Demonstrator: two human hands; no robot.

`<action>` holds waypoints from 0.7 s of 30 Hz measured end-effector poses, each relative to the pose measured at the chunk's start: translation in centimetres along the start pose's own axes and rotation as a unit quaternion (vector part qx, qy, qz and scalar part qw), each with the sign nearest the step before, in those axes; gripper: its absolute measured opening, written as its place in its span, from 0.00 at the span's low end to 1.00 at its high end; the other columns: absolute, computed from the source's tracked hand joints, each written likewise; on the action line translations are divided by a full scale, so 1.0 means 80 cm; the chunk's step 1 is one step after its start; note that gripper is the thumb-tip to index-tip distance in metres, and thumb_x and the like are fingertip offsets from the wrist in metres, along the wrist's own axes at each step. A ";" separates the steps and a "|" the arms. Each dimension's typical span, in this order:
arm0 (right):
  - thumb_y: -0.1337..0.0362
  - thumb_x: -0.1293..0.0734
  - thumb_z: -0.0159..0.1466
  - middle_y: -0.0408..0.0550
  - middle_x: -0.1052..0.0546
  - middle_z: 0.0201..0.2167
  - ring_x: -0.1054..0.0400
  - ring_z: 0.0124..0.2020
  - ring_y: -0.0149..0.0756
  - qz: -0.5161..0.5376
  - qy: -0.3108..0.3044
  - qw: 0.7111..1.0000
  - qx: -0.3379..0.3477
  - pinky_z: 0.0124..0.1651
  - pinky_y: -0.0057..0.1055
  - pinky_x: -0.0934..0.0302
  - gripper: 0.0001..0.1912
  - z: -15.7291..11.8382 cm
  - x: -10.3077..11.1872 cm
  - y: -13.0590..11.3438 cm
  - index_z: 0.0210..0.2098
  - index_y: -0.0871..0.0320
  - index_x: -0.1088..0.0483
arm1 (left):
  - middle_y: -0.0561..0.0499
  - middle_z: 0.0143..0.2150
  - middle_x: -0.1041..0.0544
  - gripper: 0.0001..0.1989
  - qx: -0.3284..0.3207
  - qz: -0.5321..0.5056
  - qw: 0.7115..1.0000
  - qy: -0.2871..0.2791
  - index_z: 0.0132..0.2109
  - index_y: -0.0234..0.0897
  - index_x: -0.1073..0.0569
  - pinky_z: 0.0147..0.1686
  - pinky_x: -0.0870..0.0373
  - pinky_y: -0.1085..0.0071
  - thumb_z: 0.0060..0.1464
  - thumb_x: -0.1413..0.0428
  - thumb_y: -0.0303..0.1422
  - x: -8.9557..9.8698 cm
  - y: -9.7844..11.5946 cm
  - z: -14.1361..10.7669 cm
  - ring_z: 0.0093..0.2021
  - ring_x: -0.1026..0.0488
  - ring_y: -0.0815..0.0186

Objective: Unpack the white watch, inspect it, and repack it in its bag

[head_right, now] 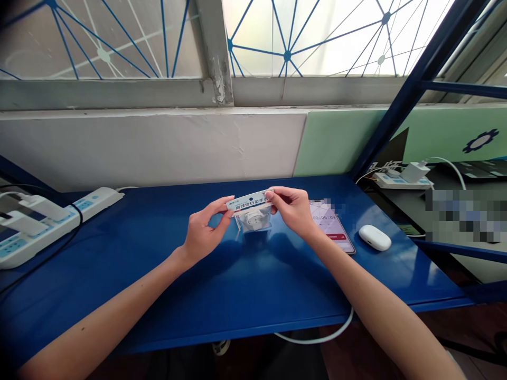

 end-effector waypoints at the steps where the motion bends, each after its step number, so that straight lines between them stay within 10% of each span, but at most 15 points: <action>1: 0.51 0.30 0.58 0.43 0.28 0.21 0.37 0.20 0.31 0.019 -0.003 1.000 -0.021 0.26 0.32 0.37 0.15 0.001 -0.001 0.004 0.29 0.58 0.23 | 0.48 0.51 0.23 0.16 0.003 0.010 1.000 0.003 0.58 0.41 0.33 0.45 0.24 0.68 0.65 0.51 0.35 0.001 0.002 0.001 0.47 0.23 0.63; 7: 0.49 0.27 0.53 0.43 0.26 0.25 0.37 0.20 0.28 0.133 -0.009 0.981 -0.143 0.27 0.29 0.36 0.18 0.009 -0.006 0.029 0.31 0.58 0.24 | 0.44 0.69 0.44 0.27 -0.103 0.102 0.986 -0.084 0.66 0.42 0.44 0.63 0.43 0.52 0.61 0.48 0.35 -0.013 0.003 -0.003 0.68 0.48 0.51; 21: 0.54 0.25 0.50 0.44 0.27 0.23 0.46 0.15 0.21 0.171 -0.033 0.950 -0.260 0.19 0.25 0.44 0.17 0.006 -0.010 0.041 0.31 0.61 0.25 | 0.41 0.68 0.43 0.27 -0.150 0.155 0.967 -0.133 0.64 0.40 0.39 0.64 0.49 0.48 0.59 0.47 0.37 -0.025 -0.003 -0.010 0.68 0.49 0.49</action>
Point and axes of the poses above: each hand's wrist, its own z-axis towards the middle knuckle, its own x-axis out of the back of the hand, y = z × x, the point moved 4 cm from there along z, towards the middle knuckle
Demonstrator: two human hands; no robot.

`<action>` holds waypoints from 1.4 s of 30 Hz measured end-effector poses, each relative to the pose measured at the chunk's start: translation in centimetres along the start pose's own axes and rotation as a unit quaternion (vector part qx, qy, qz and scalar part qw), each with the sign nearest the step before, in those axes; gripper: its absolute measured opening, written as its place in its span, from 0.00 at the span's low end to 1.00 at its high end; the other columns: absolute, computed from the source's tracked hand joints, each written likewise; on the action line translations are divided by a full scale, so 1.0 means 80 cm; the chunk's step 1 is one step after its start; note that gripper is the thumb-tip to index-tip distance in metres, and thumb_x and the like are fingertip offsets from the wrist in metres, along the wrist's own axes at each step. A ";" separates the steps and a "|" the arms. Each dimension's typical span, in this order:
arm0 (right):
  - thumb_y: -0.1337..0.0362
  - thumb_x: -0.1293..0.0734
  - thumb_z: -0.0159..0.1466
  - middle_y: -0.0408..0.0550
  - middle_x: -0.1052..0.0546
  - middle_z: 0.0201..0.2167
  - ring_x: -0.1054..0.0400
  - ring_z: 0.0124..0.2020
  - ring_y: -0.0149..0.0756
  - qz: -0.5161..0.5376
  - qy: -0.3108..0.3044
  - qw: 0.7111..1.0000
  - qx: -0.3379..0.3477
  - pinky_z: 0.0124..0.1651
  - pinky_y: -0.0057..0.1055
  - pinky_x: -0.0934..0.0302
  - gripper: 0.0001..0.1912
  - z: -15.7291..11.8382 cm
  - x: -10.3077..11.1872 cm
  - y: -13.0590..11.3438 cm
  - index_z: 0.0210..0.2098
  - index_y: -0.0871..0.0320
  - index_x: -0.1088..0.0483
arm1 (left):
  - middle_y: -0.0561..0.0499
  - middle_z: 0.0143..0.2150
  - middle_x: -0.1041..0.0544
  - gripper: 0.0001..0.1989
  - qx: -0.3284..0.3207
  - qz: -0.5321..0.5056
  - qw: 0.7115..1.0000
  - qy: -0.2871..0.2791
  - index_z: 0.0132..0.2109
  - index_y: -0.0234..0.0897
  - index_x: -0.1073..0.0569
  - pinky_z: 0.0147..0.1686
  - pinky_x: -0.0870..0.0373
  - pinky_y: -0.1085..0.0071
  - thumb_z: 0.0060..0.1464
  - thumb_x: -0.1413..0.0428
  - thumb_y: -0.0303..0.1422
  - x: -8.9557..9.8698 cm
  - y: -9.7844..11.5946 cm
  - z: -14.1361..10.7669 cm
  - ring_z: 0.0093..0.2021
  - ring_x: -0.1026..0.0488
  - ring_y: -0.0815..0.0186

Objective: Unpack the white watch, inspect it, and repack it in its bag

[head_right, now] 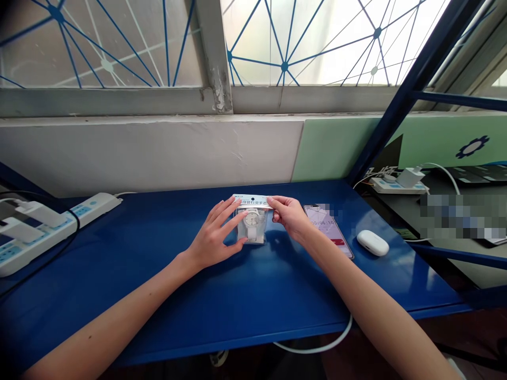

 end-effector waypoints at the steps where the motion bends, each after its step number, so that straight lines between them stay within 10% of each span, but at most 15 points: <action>1: 0.53 0.25 0.51 0.44 0.25 0.25 0.44 0.16 0.22 -0.024 0.006 0.999 0.023 0.21 0.25 0.43 0.17 0.001 0.000 0.001 0.32 0.61 0.24 | 0.41 0.68 0.43 0.28 0.002 -0.005 1.000 -0.015 0.65 0.38 0.40 0.65 0.50 0.48 0.59 0.47 0.38 -0.003 -0.001 0.000 0.69 0.49 0.50; 8: 0.57 0.34 0.60 0.47 0.22 0.29 0.30 0.24 0.33 -0.225 -0.003 0.966 0.124 0.31 0.32 0.34 0.14 0.010 0.004 0.021 0.41 0.59 0.25 | 0.42 0.69 0.45 0.33 0.064 -0.047 0.984 -0.160 0.67 0.40 0.43 0.66 0.54 0.51 0.59 0.47 0.47 -0.030 -0.016 -0.010 0.69 0.50 0.53; 13: 0.63 0.37 0.62 0.55 0.24 0.46 0.26 0.39 0.42 -0.448 -0.026 0.873 0.190 0.43 0.41 0.32 0.20 0.006 -0.001 0.027 0.53 0.58 0.33 | 0.42 0.68 0.44 0.33 0.109 -0.065 0.973 -0.195 0.67 0.40 0.43 0.65 0.52 0.48 0.61 0.51 0.51 -0.038 -0.022 -0.016 0.68 0.49 0.51; 22: 0.45 0.37 0.62 0.62 0.42 0.66 0.52 0.68 0.53 -0.589 -0.201 0.737 0.263 0.65 0.51 0.49 0.40 -0.023 -0.014 0.011 0.66 0.62 0.46 | 0.42 0.67 0.42 0.33 0.108 -0.074 0.976 -0.174 0.66 0.42 0.42 0.63 0.48 0.47 0.59 0.49 0.52 -0.036 -0.026 -0.018 0.68 0.48 0.49; 42: 0.36 0.38 0.58 0.66 0.50 0.68 0.57 0.69 0.57 -0.626 -0.220 0.729 0.169 0.66 0.52 0.52 0.52 -0.016 -0.003 0.022 0.68 0.67 0.52 | 0.39 0.68 0.43 0.36 0.136 -0.068 0.968 -0.198 0.67 0.34 0.45 0.64 0.47 0.54 0.61 0.55 0.54 -0.036 -0.040 -0.021 0.68 0.48 0.51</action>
Point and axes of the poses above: each hand's wrist, its own z-axis towards the middle knuckle, its own x-axis out of the back of the hand, y = z × x, the point moved 4 cm from there along z, towards the middle knuckle
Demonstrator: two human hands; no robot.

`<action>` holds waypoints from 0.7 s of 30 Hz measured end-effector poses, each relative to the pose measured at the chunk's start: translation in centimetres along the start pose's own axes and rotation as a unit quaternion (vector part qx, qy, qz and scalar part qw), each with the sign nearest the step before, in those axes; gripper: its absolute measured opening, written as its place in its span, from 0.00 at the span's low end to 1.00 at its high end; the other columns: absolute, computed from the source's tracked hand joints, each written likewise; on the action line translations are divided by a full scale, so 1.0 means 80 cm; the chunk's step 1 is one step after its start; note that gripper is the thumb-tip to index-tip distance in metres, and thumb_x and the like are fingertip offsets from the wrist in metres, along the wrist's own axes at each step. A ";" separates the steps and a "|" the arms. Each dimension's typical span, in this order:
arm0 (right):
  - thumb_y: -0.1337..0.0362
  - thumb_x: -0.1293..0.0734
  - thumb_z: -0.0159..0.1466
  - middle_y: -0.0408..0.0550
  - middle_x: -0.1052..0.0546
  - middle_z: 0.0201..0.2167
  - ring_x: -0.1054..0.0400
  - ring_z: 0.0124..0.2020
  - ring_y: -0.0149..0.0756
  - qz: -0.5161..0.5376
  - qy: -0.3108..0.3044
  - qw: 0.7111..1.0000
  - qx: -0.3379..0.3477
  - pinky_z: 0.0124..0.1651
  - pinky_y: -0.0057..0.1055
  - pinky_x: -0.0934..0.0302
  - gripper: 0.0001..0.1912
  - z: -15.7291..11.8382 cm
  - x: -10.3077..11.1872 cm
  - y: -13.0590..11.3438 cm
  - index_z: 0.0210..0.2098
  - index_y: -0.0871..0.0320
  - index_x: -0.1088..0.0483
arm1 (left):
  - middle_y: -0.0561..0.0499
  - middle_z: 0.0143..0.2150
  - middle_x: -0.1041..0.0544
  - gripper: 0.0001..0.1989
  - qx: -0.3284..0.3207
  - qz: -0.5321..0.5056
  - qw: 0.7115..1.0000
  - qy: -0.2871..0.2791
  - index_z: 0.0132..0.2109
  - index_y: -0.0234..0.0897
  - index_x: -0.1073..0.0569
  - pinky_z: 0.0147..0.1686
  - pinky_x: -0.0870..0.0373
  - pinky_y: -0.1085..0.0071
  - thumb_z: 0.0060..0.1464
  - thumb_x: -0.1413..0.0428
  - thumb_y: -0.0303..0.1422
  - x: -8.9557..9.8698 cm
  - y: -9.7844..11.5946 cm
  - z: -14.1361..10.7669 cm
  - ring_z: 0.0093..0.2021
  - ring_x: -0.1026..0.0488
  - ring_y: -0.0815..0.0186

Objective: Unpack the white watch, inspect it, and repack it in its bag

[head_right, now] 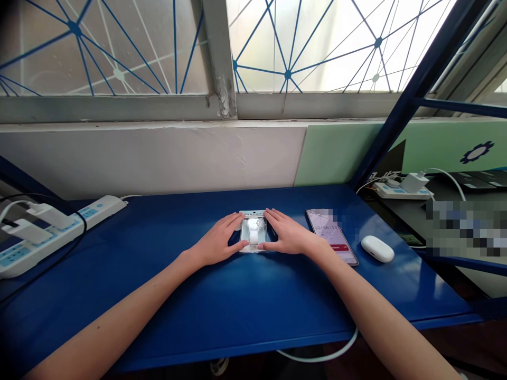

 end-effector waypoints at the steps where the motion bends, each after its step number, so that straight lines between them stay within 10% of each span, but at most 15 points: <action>1: 0.36 0.38 0.58 0.66 0.50 0.68 0.58 0.69 0.57 -0.001 0.001 1.000 0.001 0.66 0.52 0.52 0.52 0.000 0.000 0.000 0.68 0.67 0.52 | 0.39 0.68 0.43 0.37 0.001 0.000 1.000 0.001 0.67 0.34 0.45 0.63 0.46 0.54 0.61 0.55 0.54 0.000 0.000 0.000 0.68 0.48 0.51; 21: 0.32 0.43 0.57 0.63 0.53 0.70 0.61 0.70 0.53 -0.005 -0.042 0.999 -0.025 0.68 0.47 0.57 0.57 -0.002 0.004 0.000 0.69 0.70 0.56 | 0.40 0.70 0.47 0.42 0.008 0.016 0.999 -0.040 0.69 0.35 0.49 0.65 0.51 0.56 0.58 0.56 0.59 0.000 0.001 0.000 0.69 0.52 0.51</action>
Point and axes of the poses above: each hand's wrist, its own z-axis towards the middle knuckle, its own x-axis out of the back of the hand, y = z × x, the point moved 4 cm from there along z, towards the middle knuckle
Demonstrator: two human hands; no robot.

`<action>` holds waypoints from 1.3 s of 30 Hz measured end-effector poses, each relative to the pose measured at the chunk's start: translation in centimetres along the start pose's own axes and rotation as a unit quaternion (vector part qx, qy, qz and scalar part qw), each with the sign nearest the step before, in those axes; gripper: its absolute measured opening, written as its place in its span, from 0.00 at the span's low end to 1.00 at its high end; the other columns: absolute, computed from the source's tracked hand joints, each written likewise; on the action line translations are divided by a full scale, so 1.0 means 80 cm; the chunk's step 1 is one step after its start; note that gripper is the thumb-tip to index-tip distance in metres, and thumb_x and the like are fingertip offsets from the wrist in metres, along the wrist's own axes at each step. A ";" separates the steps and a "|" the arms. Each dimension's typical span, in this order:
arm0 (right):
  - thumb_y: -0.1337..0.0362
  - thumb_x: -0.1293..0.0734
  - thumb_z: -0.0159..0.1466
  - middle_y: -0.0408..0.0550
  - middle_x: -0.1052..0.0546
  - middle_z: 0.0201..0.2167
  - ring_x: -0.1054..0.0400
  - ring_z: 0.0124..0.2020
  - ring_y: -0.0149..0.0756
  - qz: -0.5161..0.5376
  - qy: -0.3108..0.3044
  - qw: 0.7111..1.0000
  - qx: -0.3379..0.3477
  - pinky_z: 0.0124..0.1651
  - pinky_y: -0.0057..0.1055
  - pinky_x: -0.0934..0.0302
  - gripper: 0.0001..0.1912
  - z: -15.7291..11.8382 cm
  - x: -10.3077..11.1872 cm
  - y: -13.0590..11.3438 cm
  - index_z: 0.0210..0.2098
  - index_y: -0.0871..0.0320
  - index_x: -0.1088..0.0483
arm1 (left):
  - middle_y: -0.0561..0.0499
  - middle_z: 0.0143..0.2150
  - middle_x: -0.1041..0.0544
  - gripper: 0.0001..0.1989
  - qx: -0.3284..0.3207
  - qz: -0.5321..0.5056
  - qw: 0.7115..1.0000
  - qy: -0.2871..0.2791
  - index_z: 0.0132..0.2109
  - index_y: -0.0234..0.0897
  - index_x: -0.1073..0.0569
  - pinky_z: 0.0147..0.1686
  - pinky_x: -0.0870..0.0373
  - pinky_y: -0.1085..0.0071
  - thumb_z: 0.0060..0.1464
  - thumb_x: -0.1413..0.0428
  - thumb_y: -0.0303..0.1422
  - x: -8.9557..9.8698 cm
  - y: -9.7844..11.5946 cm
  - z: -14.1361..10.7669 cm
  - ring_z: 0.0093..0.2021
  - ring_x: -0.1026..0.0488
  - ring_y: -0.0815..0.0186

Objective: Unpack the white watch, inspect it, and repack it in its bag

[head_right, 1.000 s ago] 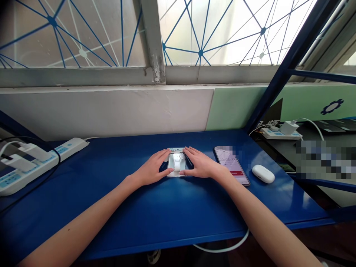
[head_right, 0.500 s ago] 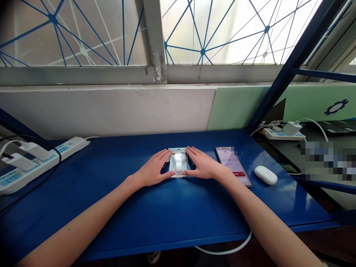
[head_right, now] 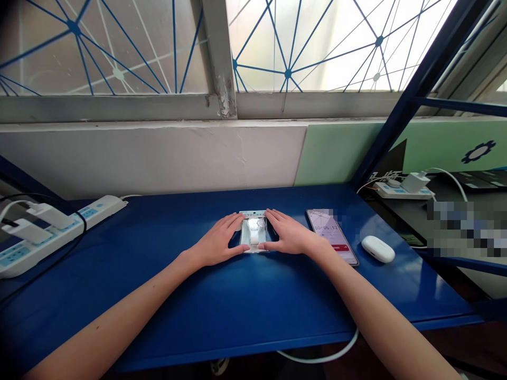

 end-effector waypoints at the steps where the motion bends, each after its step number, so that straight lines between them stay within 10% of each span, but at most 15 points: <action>1: 0.32 0.43 0.57 0.63 0.52 0.69 0.60 0.70 0.53 0.001 0.002 1.000 0.001 0.68 0.47 0.56 0.57 0.000 0.000 0.001 0.69 0.69 0.56 | 0.40 0.70 0.47 0.42 0.000 0.000 1.000 0.002 0.69 0.35 0.49 0.65 0.51 0.56 0.58 0.56 0.59 0.000 0.000 0.000 0.69 0.52 0.51; 39: 0.38 0.43 0.62 0.64 0.40 0.65 0.48 0.65 0.58 -0.019 0.063 0.998 0.015 0.63 0.52 0.47 0.43 -0.001 -0.001 0.003 0.65 0.63 0.46 | 0.39 0.70 0.50 0.34 0.028 -0.011 0.999 0.031 0.68 0.35 0.48 0.63 0.46 0.52 0.62 0.53 0.48 0.000 0.001 -0.003 0.69 0.51 0.48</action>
Point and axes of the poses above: each hand's wrist, its own z-axis towards the middle knuckle, its own x-axis out of the back of the hand, y = z × x, the point moved 4 cm from there along z, towards the middle knuckle
